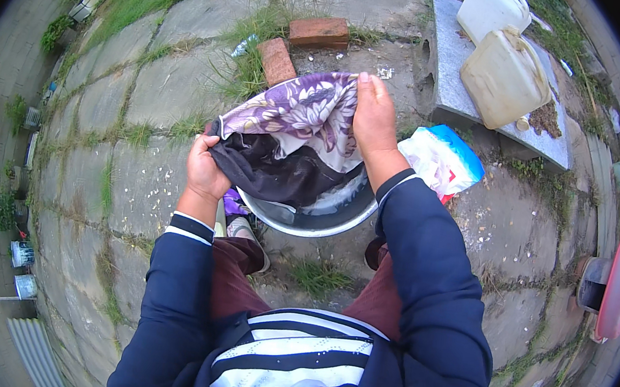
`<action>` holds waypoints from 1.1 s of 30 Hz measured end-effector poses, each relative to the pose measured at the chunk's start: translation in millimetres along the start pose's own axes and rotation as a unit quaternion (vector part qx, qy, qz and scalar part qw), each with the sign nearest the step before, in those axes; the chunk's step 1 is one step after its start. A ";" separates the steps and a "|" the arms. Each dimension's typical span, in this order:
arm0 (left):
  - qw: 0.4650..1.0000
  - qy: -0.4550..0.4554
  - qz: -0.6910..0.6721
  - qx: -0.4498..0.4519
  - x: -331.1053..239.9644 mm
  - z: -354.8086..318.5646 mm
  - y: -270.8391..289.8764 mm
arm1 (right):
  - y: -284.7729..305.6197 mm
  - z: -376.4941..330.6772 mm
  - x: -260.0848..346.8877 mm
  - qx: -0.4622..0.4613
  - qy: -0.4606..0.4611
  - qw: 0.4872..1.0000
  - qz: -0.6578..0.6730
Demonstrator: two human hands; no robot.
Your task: The person carries a basin of clothes and a mug into a paved courtyard, then fills a metal basin with water from an outdoor tap. They add detergent and a brush, sit on a small stool, and hand-wash several garments in the basin, scrubbing and rinsing them.
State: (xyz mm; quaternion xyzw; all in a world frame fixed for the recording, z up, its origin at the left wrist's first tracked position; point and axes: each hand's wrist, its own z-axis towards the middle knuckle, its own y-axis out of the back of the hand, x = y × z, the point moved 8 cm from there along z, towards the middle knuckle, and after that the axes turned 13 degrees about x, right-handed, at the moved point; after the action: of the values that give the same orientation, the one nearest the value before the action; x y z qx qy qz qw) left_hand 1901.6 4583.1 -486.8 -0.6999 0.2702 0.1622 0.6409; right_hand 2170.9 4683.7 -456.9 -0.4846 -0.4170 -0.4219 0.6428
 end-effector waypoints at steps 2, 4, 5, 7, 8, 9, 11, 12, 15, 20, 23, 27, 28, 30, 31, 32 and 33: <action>1.000 -0.003 0.007 0.001 -4.3 -6.0 5.5 | 0.9 2.6 21.6 -0.021 0.022 0.999 -0.024; 0.999 0.024 -0.012 0.037 0.1 -10.5 -6.5 | 6.9 5.1 35.9 -0.048 0.038 0.991 -0.118; 0.998 0.037 -0.021 0.054 0.3 -13.6 -16.7 | 9.0 7.0 35.0 -0.044 0.041 0.987 -0.149; 0.994 0.062 -0.057 0.074 6.6 -17.1 -24.5 | 19.2 10.3 32.1 -0.038 0.049 0.976 -0.210; 0.992 0.071 -0.074 0.079 10.0 -17.8 -27.7 | 28.8 13.3 20.2 -0.045 0.020 0.975 -0.217; 0.989 0.080 -0.090 0.084 14.3 -18.0 -31.8 | 33.8 14.9 11.2 -0.035 0.007 0.961 -0.273; 0.985 0.075 -0.119 0.100 19.5 -19.1 -35.9 | 22.7 15.0 10.5 -0.011 -0.021 0.922 -0.386; 0.981 0.071 -0.141 0.114 21.2 -18.4 -36.4 | 20.8 12.8 2.2 0.024 -0.085 0.904 -0.419; 0.977 0.054 -0.168 0.124 21.7 -18.0 -31.3 | -37.7 -17.7 52.3 0.031 0.162 0.831 -0.531; 0.985 0.015 -0.160 0.068 25.0 -8.2 -30.8 | -111.9 -72.5 49.8 0.418 0.002 0.860 -0.291; 0.986 0.028 -0.153 0.062 28.7 -4.0 -23.1 | -120.3 -89.6 45.0 0.383 0.120 0.822 -0.405; 0.992 0.111 -0.050 0.014 31.4 -2.5 -3.1 | -94.6 -64.0 30.3 0.334 0.050 0.894 -0.294; 0.992 0.122 0.011 -0.033 27.8 -4.1 9.0 | -77.5 -49.8 29.1 0.275 0.001 0.927 -0.254; 0.980 0.150 0.115 -0.069 25.2 -7.3 8.6 | -31.5 -23.6 27.9 0.119 -0.006 0.985 -0.126; 0.977 0.133 0.143 -0.080 19.5 -10.8 12.4 | -22.0 -16.9 40.8 0.111 -0.003 0.968 -0.227; 0.974 0.118 0.172 -0.086 14.1 -10.9 14.1 | -13.4 -10.8 50.7 0.087 0.015 0.969 -0.230; 0.970 0.103 0.202 -0.092 8.2 -10.7 16.0 | -7.1 -7.2 58.5 0.062 0.033 0.970 -0.233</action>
State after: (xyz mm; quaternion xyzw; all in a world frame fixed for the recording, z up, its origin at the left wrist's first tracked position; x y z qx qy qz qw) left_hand 1897.5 4570.7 -503.0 -0.7000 0.4539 0.2396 0.4965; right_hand 2182.5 4667.4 -401.0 -0.3188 -0.5223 -0.5491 0.5692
